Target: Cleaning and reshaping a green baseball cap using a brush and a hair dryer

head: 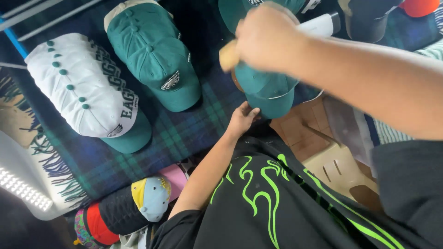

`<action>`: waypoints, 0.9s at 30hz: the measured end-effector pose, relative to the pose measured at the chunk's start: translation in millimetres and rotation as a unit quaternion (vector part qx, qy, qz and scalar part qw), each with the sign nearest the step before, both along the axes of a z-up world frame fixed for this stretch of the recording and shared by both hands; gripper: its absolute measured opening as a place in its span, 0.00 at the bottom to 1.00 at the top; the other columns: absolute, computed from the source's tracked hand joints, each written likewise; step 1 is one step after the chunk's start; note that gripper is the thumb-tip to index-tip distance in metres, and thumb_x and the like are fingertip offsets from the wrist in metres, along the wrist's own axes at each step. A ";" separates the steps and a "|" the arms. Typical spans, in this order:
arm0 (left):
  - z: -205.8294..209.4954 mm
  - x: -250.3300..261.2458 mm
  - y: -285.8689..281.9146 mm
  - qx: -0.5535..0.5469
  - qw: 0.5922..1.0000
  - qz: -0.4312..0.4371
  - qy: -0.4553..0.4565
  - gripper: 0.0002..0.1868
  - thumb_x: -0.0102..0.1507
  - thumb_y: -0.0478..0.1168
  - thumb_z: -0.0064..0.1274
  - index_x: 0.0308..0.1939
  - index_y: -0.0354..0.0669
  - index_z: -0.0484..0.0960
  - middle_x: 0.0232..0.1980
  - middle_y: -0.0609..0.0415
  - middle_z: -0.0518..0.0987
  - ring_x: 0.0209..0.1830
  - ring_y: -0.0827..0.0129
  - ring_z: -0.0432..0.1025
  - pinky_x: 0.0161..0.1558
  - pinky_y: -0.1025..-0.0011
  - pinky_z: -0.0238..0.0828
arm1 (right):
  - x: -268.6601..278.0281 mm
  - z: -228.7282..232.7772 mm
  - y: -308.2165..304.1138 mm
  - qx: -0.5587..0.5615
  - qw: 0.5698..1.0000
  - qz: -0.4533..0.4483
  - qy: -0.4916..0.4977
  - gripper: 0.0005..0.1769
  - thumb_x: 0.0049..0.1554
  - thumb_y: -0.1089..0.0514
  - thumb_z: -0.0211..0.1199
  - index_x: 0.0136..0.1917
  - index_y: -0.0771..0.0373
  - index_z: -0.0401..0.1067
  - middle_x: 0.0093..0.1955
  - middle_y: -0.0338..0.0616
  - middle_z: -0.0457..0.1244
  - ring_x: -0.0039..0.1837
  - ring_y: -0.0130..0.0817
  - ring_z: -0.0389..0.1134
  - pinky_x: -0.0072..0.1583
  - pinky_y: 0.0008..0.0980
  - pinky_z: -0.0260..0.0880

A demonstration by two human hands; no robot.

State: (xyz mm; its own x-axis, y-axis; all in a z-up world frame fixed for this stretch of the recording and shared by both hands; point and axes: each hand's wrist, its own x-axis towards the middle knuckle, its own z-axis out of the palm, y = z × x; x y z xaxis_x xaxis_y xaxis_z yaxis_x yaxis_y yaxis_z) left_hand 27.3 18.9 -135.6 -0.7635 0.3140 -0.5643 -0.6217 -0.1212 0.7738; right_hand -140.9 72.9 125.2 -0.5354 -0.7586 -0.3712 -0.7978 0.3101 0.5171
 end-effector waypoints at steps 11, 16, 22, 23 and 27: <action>-34.9 20.8 2.9 -0.043 0.999 -0.025 0.019 0.12 0.69 0.50 0.55 0.49 0.47 0.81 0.41 0.48 0.85 0.35 0.62 0.82 0.35 0.68 0.81 | 16.6 -34.3 28.9 -0.086 0.987 -0.081 -0.107 0.09 0.52 0.53 0.66 0.30 0.47 0.76 0.31 0.41 0.63 0.38 0.47 0.66 0.38 0.59 0.67; -12.7 7.5 -9.5 -0.002 0.999 -0.030 0.017 0.13 0.71 0.45 0.54 0.52 0.39 0.79 0.45 0.39 0.84 0.39 0.52 0.83 0.38 0.59 0.81 | 10.9 -12.8 137.1 -0.279 0.947 -0.141 0.072 0.09 0.62 0.68 0.62 0.53 0.56 0.75 0.40 0.35 0.64 0.47 0.46 0.70 0.52 0.45 0.74; 27.7 3.0 -19.4 -0.115 0.985 -0.094 0.086 0.16 0.69 0.46 0.56 0.47 0.34 0.80 0.37 0.37 0.83 0.34 0.52 0.81 0.32 0.59 0.80 | 151.7 -59.5 121.5 -0.570 0.800 -0.186 0.025 0.10 0.60 0.57 0.66 0.47 0.38 0.82 0.39 0.29 0.62 0.42 0.39 0.63 0.45 0.37 0.63; 36.0 -3.5 -21.7 -0.144 0.978 -0.125 0.085 0.17 0.68 0.48 0.55 0.50 0.36 0.80 0.39 0.39 0.84 0.36 0.51 0.82 0.35 0.57 0.80 | 163.0 -83.9 145.0 -0.529 0.825 -0.194 0.039 0.11 0.59 0.56 0.65 0.47 0.36 0.81 0.41 0.29 0.63 0.44 0.38 0.64 0.46 0.37 0.65; 31.7 -20.0 -21.2 -0.144 0.980 -0.134 0.017 0.16 0.69 0.46 0.51 0.53 0.37 0.80 0.48 0.40 0.85 0.41 0.59 0.84 0.41 0.63 0.84 | 244.6 -173.9 260.3 -0.476 0.801 -0.340 0.128 0.06 0.62 0.52 0.72 0.49 0.36 0.84 0.48 0.31 0.68 0.48 0.37 0.69 0.51 0.35 0.71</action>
State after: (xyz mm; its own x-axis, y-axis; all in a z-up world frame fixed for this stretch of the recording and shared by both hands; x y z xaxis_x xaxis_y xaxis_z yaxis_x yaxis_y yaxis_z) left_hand 7.3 -2.4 -103.9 -0.6959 0.3375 -0.6339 -0.5743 0.2685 0.7734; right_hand 103.7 333.1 -48.7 -0.9109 -0.1331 0.3907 -0.1826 0.9788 -0.0924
